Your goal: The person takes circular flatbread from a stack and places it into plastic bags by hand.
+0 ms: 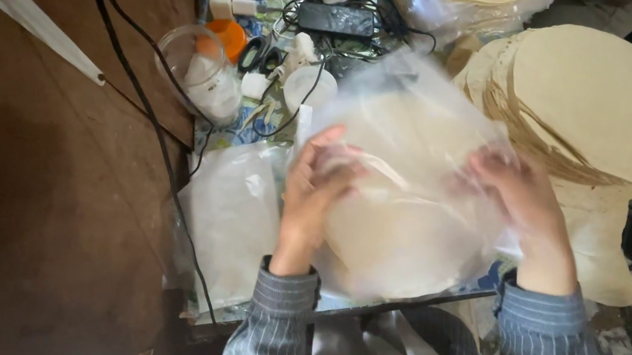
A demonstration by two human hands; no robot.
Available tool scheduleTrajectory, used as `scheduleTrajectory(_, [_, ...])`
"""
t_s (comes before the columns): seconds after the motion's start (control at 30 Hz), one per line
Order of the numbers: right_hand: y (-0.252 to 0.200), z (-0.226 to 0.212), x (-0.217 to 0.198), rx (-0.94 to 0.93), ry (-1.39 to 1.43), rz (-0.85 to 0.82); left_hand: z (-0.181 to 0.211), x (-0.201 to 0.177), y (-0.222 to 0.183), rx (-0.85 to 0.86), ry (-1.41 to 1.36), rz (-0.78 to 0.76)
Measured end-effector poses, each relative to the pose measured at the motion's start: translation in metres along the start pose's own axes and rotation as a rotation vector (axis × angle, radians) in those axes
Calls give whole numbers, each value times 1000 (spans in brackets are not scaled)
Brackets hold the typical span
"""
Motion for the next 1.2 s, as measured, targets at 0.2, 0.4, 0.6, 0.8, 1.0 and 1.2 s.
scheduleTrajectory(0.2, [0, 4, -49, 251, -692, 553, -4, -62, 36, 77, 597, 180])
scheduleTrajectory(0.4, [-10, 2, -48, 301, -782, 553, 8, -76, 40, -3, 785, 412])
scheduleTrajectory(0.6, [-33, -12, -37, 231, -793, 578, 30, -50, -17, -12, 915, 460])
scheduleTrajectory(0.8, [-64, 9, -48, 259, -754, 525, 2, -27, -69, -201, 649, 398])
scheduleTrajectory(1.0, [-69, 22, -42, 254, -682, 510, 1, -11, -95, -27, 630, 419])
scheduleTrajectory(1.2, [-49, -7, -7, 280, -1378, 480, 35, 18, -85, -51, 1187, 519])
Point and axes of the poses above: each hand's wrist, its own y-axis towards the middle knuckle, its own x-axis out of the palm, z = x × y, the point moved 8 cm from there along y, towards the middle knuckle, and after that the axes turned 12 degrees about -z, right-handed, at the moved point
